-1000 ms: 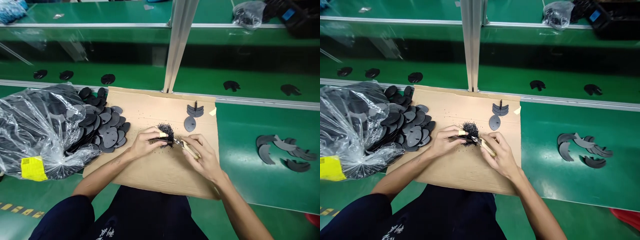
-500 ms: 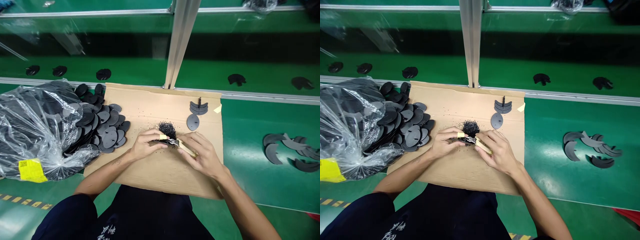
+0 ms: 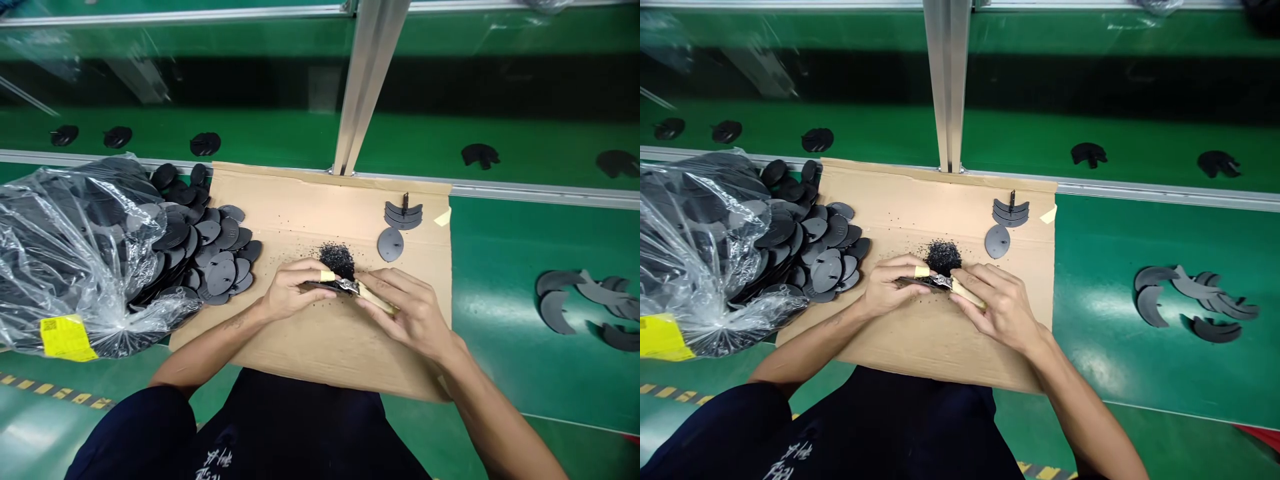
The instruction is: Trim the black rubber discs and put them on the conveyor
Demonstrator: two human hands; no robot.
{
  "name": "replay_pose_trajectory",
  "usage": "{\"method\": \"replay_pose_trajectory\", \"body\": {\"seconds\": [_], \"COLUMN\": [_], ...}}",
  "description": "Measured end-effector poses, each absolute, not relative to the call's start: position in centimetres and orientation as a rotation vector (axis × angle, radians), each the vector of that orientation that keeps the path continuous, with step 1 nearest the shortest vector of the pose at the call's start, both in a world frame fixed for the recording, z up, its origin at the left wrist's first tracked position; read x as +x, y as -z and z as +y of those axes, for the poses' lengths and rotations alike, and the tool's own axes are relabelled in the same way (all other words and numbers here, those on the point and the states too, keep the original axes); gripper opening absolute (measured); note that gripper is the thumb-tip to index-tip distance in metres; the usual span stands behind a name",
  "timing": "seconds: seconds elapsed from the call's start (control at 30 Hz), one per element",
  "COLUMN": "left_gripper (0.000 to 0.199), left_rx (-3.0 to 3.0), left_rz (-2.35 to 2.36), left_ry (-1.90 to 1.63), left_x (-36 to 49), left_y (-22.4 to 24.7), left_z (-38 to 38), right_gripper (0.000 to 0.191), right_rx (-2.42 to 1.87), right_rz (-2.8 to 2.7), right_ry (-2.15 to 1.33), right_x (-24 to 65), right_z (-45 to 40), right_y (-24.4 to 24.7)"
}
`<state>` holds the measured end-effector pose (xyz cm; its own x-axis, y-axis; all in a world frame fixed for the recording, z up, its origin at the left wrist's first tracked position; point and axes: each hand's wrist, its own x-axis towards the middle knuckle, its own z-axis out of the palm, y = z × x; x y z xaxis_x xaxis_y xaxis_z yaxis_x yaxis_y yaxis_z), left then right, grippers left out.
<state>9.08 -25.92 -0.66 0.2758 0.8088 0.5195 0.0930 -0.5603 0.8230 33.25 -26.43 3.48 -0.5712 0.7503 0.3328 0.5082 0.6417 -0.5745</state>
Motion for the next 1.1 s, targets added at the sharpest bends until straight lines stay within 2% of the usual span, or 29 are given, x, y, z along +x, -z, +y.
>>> {"method": "replay_pose_trajectory", "body": {"seconds": [0.27,0.53,0.67,0.83,0.9,1.0,1.1], "left_gripper": [0.019,0.015,0.015,0.022,0.021,0.015,0.03], "left_rx": [1.95,2.597,2.532,1.964,1.903,2.21,2.512], "left_rz": [0.948,1.053,1.127,1.014,0.976,0.968,0.972], "left_ry": [-1.258,-1.006,-1.071,-1.223,-1.227,-1.142,-0.988], "left_x": [9.1,9.4,9.3,9.7,9.7,9.3,8.8], "left_y": [0.1,-0.8,-0.4,-0.4,-0.6,-1.0,-1.1], "left_z": [-25.9,-26.0,-25.8,-26.1,-26.2,-26.2,-26.1], "right_gripper": [0.028,0.027,0.023,0.02,0.014,0.018,0.022], "right_rx": [-1.033,-1.127,-1.201,-1.232,-1.145,-0.976,-0.851], "right_rz": [-2.315,-2.464,-2.324,-2.01,-2.023,-2.162,-2.244], "right_ry": [-0.452,-0.243,-0.418,-0.712,-0.64,-0.392,-0.35], "right_x": [33.6,33.9,34.2,32.7,32.0,31.4,31.7], "right_z": [-26.6,-26.8,-27.1,-27.2,-27.3,-27.5,-27.6], "right_y": [-3.2,-3.6,-3.3,-2.4,-2.3,-2.9,-4.0]}}
